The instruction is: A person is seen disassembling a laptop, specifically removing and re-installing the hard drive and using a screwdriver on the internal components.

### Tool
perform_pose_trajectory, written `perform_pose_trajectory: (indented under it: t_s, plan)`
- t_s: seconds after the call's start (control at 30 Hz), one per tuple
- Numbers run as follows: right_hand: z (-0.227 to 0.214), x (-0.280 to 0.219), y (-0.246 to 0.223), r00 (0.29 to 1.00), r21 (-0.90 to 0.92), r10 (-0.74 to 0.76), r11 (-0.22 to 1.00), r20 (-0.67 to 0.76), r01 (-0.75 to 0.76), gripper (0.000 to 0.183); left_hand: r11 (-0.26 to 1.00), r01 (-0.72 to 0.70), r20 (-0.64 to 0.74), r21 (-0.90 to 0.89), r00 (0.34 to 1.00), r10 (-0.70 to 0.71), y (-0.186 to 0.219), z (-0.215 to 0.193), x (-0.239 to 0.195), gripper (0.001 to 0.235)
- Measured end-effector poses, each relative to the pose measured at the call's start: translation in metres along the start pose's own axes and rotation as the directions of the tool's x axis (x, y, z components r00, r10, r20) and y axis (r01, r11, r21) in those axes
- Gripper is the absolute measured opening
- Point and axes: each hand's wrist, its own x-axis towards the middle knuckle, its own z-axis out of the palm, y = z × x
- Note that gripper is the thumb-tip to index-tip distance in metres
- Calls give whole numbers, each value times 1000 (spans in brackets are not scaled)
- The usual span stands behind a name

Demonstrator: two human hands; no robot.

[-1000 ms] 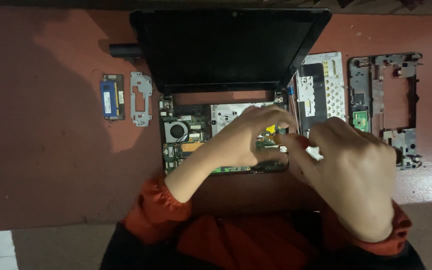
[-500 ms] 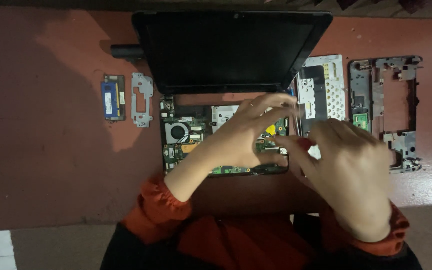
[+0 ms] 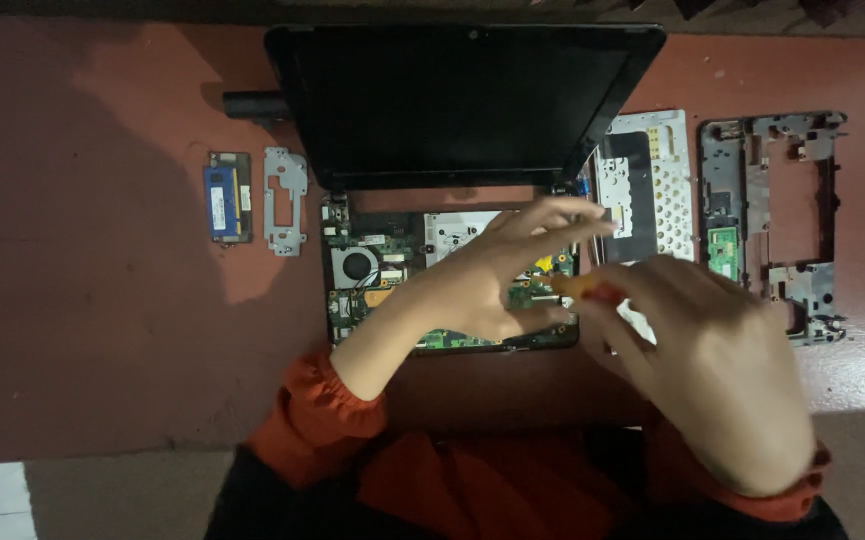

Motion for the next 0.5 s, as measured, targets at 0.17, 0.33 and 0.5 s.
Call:
perform_pose_trajectory:
  t_s: [0.17, 0.33, 0.5]
  plan:
    - [24, -12, 4, 987, -248, 150, 955, -62, -161, 57, 993, 2, -127, 116, 992, 13, 6, 2, 13, 28]
    - [-2, -1, 3, 997, 135, -50, 990, 65, 40, 43, 987, 19, 5, 157, 1000, -20, 6, -7, 12, 30]
    - [15, -5, 6, 1000, 53, 13, 998, 24, -14, 26, 998, 41, 17, -43, 999, -41, -1, -2, 1, 62]
